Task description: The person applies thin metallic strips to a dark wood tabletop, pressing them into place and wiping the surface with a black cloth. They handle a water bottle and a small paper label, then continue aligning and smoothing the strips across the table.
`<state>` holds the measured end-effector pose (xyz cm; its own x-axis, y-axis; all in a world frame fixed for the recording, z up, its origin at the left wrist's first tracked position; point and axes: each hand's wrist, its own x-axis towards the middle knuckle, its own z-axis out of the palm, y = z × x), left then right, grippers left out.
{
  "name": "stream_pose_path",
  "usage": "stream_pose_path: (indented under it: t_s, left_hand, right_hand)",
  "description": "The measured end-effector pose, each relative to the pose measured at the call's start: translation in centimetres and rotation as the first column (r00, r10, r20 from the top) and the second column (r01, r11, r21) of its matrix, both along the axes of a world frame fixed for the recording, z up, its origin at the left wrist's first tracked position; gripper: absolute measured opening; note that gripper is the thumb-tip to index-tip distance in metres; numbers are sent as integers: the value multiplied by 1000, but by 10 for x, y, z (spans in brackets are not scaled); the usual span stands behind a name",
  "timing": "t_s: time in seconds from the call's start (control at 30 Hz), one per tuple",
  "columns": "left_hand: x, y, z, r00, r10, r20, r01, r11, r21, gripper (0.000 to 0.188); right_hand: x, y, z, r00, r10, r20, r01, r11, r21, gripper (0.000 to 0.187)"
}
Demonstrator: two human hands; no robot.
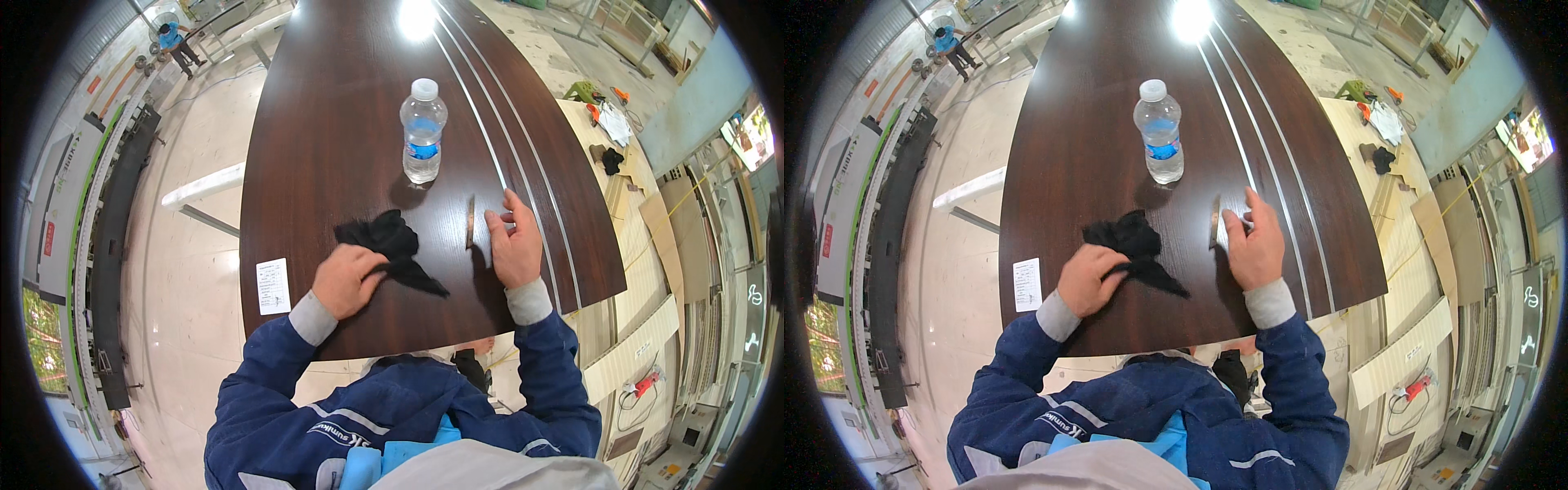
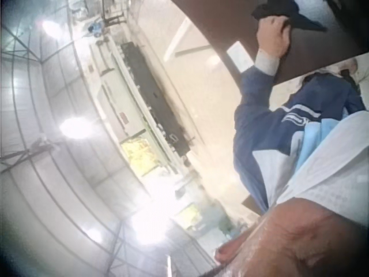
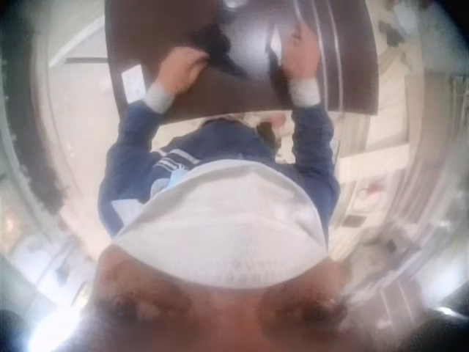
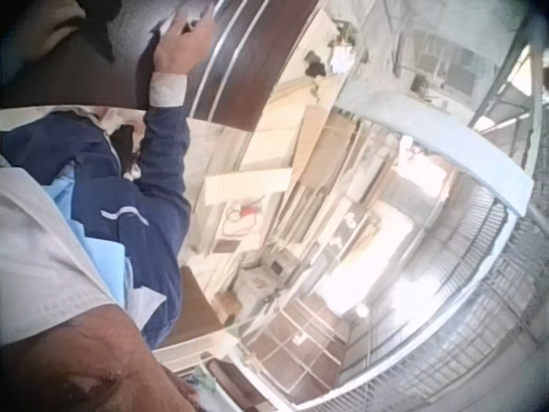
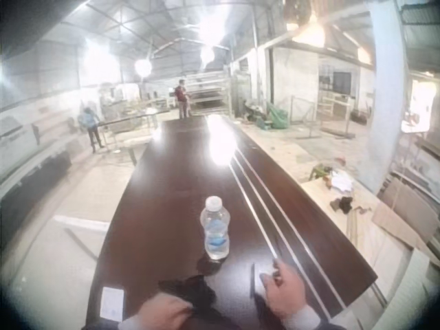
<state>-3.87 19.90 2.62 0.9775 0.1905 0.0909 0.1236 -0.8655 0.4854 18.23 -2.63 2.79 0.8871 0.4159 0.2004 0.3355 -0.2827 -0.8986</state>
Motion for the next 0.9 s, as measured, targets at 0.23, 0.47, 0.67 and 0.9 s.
stream_pose_path:
  t_s: [0.23, 0.47, 0.67, 0.9]
  left_hand:
    - [16, -72, 11, 962, -193, 191, 271, 644, -715, 48]
    - [72, -80, 3, 890, -372, 262, 444, 836, -321, 61]
    - [97, -91, -24, 868, -473, 152, 488, 754, -440, 63]
    - [95, -89, -33, 852, -486, 195, 523, 769, -369, 61]
  right_hand:
    - [-112, -24, -19, 733, 477, -484, -248, 851, 463, 42]
    - [-135, -101, -23, 945, -215, 246, 278, 924, -261, 38]
    - [-137, -130, -42, 886, -408, 218, 460, 829, -317, 29]
    - [-104, -142, -61, 595, -658, -461, 754, 656, 38, 30]
